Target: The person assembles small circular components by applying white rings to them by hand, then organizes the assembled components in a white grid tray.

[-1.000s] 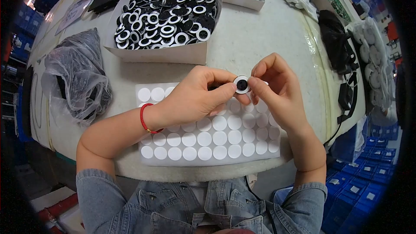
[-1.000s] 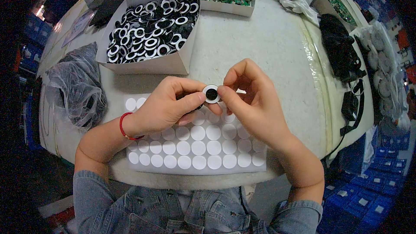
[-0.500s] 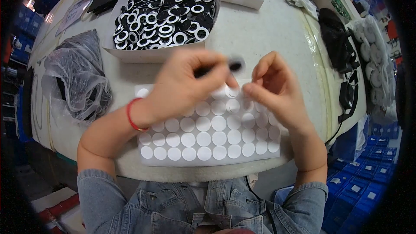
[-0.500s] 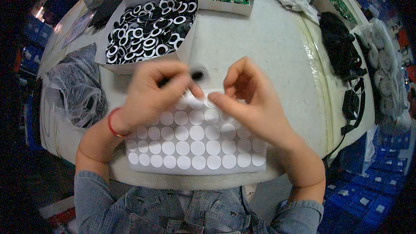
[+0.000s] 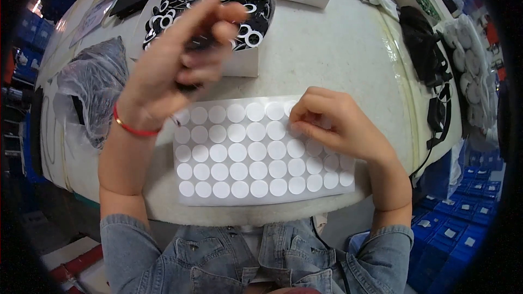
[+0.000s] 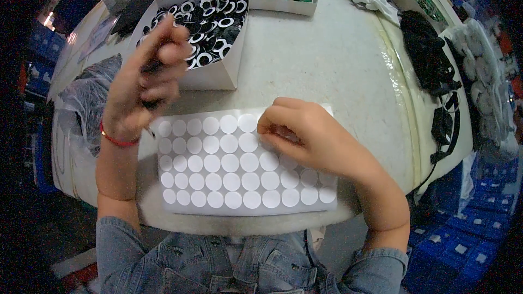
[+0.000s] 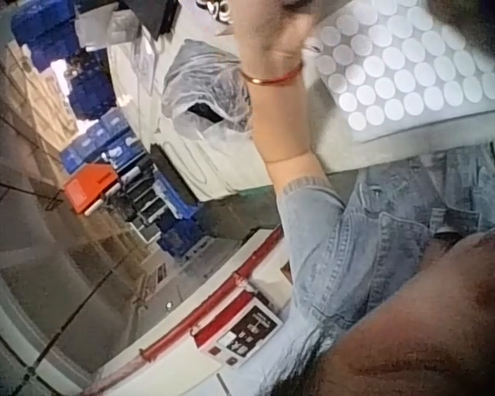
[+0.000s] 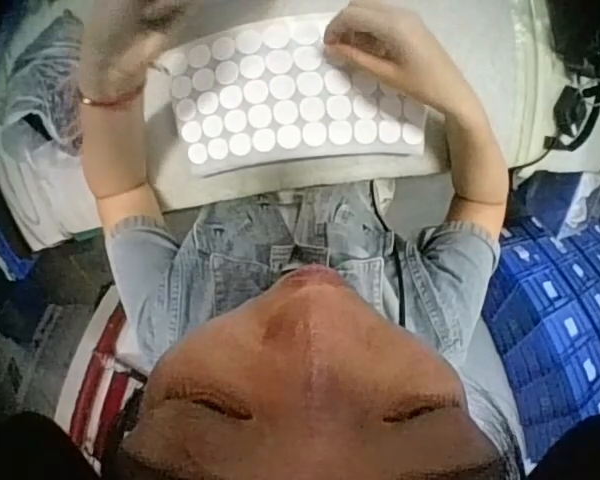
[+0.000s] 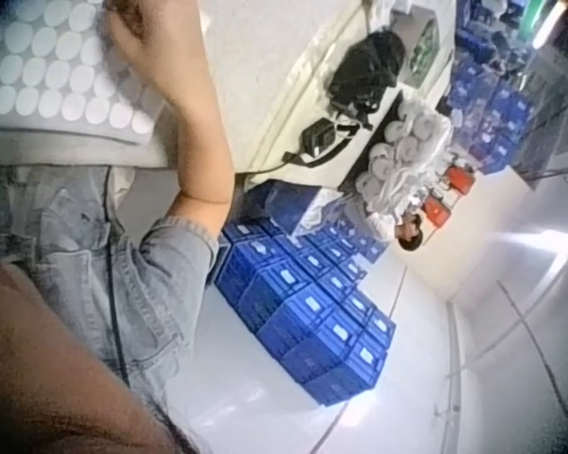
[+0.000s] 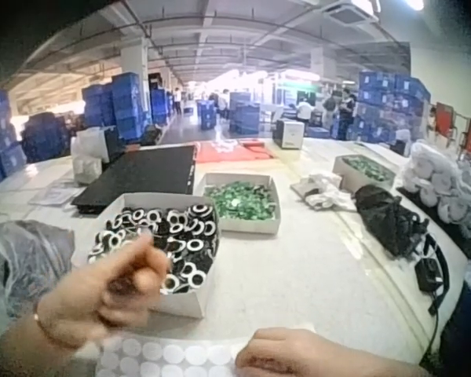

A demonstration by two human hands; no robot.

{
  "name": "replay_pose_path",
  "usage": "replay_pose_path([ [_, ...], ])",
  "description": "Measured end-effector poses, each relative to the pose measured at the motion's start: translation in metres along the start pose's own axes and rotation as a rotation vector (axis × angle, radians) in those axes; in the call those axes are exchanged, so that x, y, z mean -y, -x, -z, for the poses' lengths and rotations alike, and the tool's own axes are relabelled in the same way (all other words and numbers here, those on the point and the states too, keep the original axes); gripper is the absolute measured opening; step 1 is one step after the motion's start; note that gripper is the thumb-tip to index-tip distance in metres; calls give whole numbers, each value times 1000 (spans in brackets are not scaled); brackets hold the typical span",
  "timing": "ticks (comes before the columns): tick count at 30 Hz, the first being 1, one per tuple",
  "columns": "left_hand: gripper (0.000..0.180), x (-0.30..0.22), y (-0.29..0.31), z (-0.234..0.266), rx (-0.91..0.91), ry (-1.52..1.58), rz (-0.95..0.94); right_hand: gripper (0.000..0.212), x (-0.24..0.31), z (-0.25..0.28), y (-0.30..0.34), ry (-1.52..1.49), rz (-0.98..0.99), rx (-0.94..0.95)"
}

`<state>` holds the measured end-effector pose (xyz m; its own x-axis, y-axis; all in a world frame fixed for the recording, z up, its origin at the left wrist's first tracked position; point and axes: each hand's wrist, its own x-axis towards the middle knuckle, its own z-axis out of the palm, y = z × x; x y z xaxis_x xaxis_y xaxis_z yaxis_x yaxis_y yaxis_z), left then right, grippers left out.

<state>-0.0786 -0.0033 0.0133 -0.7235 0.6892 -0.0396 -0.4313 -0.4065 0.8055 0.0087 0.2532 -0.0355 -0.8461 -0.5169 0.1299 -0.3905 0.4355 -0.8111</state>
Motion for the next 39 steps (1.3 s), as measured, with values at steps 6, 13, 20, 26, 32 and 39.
replay_pose_path([
  [6,27,42,6,-39,-92,135,319,10,-2,-13,-1,45,78,3],
  [13,32,57,-4,-26,-112,78,352,12,-8,-31,-6,228,157,-85],
  [20,36,52,-7,-24,7,-108,294,10,0,-31,-7,217,142,-101],
  [26,30,52,-11,-20,-115,-174,251,9,0,-32,-15,239,118,-40],
  [32,26,57,-13,-23,-91,-369,188,10,1,-31,-13,235,74,-59],
  [39,26,67,-18,-15,-69,-399,170,17,2,-18,-11,-28,-6,-13],
])
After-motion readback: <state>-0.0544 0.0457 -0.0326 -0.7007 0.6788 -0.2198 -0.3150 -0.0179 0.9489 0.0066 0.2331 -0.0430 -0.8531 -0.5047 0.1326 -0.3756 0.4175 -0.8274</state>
